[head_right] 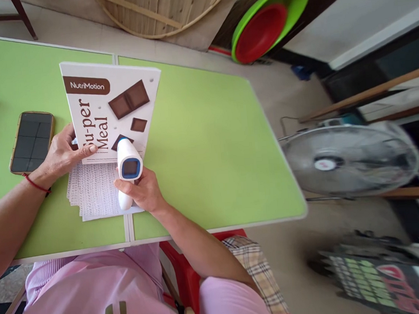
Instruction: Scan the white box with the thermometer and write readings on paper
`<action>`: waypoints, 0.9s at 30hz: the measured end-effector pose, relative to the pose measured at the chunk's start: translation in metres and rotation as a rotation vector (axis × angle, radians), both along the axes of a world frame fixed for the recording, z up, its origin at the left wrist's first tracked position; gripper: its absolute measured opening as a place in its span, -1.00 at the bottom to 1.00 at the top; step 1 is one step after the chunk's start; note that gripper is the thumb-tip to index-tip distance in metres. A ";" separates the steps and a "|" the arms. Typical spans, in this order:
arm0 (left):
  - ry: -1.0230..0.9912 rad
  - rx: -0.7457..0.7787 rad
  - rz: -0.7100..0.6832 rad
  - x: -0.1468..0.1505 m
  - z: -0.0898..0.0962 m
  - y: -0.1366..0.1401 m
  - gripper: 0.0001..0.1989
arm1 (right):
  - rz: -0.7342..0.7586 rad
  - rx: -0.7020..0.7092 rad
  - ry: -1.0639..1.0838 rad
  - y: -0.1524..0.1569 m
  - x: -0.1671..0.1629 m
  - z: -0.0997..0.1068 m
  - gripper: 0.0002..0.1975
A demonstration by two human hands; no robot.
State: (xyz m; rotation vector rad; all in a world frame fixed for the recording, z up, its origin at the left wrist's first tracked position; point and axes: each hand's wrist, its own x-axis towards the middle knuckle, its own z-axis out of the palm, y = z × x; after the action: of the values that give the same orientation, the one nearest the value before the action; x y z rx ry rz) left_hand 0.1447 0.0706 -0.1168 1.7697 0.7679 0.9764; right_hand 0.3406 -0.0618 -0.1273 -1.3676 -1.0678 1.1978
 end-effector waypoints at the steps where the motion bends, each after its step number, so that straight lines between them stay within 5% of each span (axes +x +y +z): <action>1: -0.007 -0.003 0.005 0.000 0.000 -0.001 -0.33 | 0.002 0.008 0.014 -0.001 0.000 0.000 -0.49; 6: -0.020 0.049 0.063 0.002 -0.003 -0.005 -0.30 | -0.018 0.191 -0.073 -0.004 0.011 0.002 -0.55; 10: -0.031 0.117 0.121 0.001 -0.011 -0.001 -0.21 | -0.180 0.381 -0.560 0.002 0.045 0.003 -0.64; 15: 0.022 0.181 0.186 -0.002 -0.020 0.008 -0.12 | -0.332 0.281 -1.167 0.021 0.091 -0.016 -0.52; 21: 0.118 0.248 0.174 -0.005 -0.027 0.015 -0.16 | -0.328 0.129 -1.287 0.033 0.113 -0.041 -0.51; 27: 0.118 0.264 0.171 -0.005 -0.027 0.016 -0.24 | -0.357 0.124 -1.288 0.034 0.118 -0.048 -0.52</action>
State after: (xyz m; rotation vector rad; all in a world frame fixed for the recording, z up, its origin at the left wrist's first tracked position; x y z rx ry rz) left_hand 0.1394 0.0865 -0.1440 2.0294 0.9104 1.1366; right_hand 0.4586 -0.0276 -0.1754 -2.1397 -1.5746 -0.1550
